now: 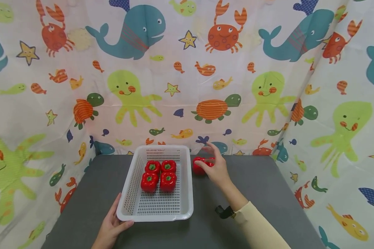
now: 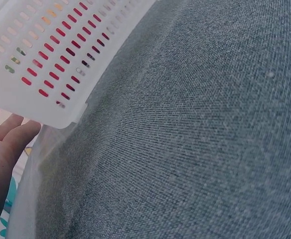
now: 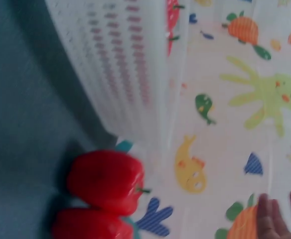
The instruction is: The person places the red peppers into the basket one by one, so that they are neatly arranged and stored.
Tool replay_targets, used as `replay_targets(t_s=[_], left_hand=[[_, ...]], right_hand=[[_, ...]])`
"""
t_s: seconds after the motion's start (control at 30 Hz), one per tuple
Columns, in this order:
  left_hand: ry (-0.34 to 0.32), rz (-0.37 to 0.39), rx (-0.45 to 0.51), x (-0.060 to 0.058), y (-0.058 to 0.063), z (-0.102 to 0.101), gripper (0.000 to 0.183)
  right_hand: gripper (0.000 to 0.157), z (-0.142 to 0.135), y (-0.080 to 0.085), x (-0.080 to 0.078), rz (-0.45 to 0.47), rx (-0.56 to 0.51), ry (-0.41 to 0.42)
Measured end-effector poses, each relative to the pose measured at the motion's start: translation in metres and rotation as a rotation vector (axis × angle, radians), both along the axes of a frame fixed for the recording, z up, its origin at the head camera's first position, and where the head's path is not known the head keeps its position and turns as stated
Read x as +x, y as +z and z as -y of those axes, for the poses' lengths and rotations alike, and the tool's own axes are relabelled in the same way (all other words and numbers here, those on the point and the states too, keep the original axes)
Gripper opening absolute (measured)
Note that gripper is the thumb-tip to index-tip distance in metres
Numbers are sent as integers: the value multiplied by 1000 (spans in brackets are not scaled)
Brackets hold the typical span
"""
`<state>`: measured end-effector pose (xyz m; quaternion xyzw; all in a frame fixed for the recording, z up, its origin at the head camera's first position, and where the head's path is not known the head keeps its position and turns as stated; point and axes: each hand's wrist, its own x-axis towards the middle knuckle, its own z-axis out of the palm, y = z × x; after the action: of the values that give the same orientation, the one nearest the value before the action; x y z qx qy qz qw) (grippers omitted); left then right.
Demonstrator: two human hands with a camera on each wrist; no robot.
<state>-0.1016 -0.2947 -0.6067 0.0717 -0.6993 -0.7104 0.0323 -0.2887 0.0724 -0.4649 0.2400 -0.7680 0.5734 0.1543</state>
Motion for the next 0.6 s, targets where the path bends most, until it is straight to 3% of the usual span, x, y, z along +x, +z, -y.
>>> replay_targets(t_s=[0.13, 0.23, 0.47, 0.6], left_hand=[[-4, -6, 8, 1, 1, 1, 113], [-4, -23, 18, 1, 3, 0, 113], [-3, -23, 21, 1, 4, -1, 111], [4, -9, 11, 2, 2, -1, 111]], right_hand=[[72, -13, 7, 1, -75, -36, -41], [71, -24, -1, -7, -99, -61, -70], [75, -44, -46, -42, -47, -164, -137], [77, -54, -65, -52, 17, -164, -160]])
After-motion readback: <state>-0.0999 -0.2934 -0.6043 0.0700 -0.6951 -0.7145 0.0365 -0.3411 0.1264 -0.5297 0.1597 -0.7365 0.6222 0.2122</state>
